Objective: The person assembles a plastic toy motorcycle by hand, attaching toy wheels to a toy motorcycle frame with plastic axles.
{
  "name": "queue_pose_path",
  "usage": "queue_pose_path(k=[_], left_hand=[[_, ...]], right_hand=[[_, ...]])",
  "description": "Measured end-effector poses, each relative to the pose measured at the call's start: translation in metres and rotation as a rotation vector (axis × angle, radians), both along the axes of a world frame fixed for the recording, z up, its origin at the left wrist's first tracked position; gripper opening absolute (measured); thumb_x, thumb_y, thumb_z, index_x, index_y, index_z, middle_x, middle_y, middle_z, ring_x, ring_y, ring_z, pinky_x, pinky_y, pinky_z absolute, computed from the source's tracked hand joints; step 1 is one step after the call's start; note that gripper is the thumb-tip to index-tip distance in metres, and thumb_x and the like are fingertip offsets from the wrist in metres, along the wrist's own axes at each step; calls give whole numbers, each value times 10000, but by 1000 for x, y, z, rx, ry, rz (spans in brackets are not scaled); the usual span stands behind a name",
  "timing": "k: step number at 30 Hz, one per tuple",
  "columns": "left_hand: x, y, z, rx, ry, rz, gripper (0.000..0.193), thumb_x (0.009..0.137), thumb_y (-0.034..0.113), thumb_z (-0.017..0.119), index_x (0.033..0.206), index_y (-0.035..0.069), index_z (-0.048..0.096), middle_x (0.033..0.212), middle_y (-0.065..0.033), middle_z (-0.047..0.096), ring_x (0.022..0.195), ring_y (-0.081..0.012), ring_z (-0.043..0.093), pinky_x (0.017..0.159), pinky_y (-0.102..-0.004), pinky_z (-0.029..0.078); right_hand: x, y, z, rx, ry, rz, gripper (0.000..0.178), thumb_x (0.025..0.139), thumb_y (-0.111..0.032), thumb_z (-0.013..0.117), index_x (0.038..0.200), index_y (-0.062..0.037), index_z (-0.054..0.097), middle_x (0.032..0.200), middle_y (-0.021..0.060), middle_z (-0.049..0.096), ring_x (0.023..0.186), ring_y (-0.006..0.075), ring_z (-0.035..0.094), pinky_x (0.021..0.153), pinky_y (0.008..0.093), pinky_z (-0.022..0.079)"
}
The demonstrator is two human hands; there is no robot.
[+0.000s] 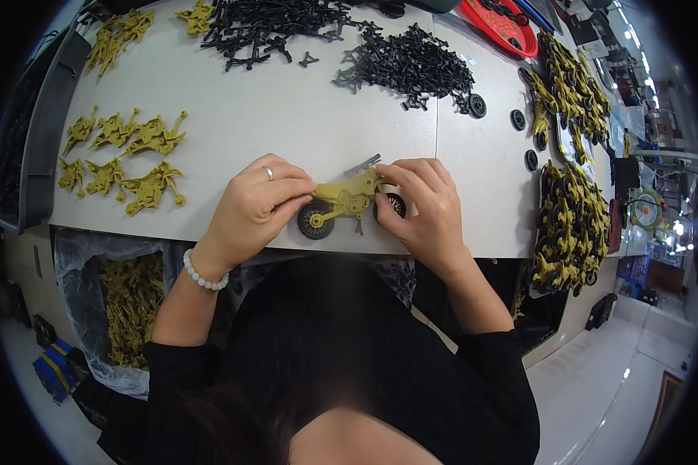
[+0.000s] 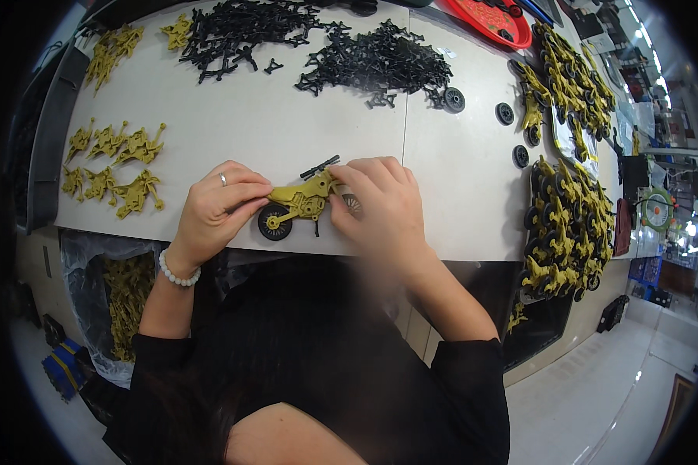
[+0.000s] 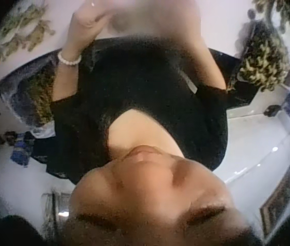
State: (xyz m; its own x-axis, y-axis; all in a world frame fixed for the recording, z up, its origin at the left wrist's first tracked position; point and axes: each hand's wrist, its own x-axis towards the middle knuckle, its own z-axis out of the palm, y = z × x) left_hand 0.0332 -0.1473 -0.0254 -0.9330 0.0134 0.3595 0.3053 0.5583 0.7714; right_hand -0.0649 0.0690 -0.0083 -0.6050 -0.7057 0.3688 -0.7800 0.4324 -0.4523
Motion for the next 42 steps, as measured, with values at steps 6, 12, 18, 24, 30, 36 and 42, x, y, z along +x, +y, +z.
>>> queue_pose_path(k=[6, 12, 18, 24, 30, 36, 42], left_hand=[[2, 1, 0, -29, -5, 5, 155, 700, -45, 670, 853, -24, 665, 843, -107, 650, 795, -246, 600, 689, -314, 501], [1, 4, -3, -119, 123, -21, 181, 682, -88, 676, 853, -39, 644, 829, -106, 642, 762, -241, 600, 647, -307, 497], [5, 6, -2, -42, 41, -43, 221, 676, -95, 667, 887, -35, 646, 833, -119, 639, 773, -241, 610, 674, -307, 502], [2, 3, 14, 263, -310, -83, 324, 745, -13, 644, 1068, -38, 635, 847, -111, 658, 808, -172, 621, 739, -269, 487], [-6, 16, 27, 338, -666, -33, 332, 800, 116, 696, 1070, -63, 629, 875, -123, 677, 768, -105, 606, 715, -231, 478], [-3, 27, 22, 209, -360, -47, 274, 793, 98, 692, 1012, -59, 644, 740, -105, 646, 632, -141, 585, 597, -254, 453], [6, 39, 15, 228, -161, 44, 204, 746, 55, 704, 922, -35, 656, 678, -108, 595, 562, -187, 546, 529, -288, 420]], right_hand=[[-8, 4, 7, 33, -258, -92, 248, 731, -194, 723, 917, -46, 653, 888, 71, 622, 873, 250, 558, 767, 340, 457], [-15, -7, 8, 185, -372, -126, 315, 766, -323, 717, 820, -16, 673, 815, 84, 603, 830, 250, 537, 732, 341, 461], [-16, -7, 6, 112, -532, -107, 327, 763, -318, 725, 821, 0, 674, 789, 97, 613, 808, 233, 556, 720, 332, 464], [-13, -2, 5, -79, -891, -180, 264, 800, -194, 713, 920, 25, 628, 814, 65, 640, 726, 113, 586, 654, 234, 470], [-8, -2, 5, -239, -927, -139, 232, 816, -85, 701, 981, 38, 594, 861, 41, 625, 768, 75, 570, 679, 201, 476], [-4, 0, 11, -331, -899, -121, 264, 806, -55, 708, 1014, 48, 584, 923, 69, 629, 822, 102, 584, 753, 232, 494], [-6, 3, 8, -398, -749, -37, 276, 792, -131, 727, 990, 25, 616, 862, 86, 665, 753, 123, 631, 674, 247, 504]])
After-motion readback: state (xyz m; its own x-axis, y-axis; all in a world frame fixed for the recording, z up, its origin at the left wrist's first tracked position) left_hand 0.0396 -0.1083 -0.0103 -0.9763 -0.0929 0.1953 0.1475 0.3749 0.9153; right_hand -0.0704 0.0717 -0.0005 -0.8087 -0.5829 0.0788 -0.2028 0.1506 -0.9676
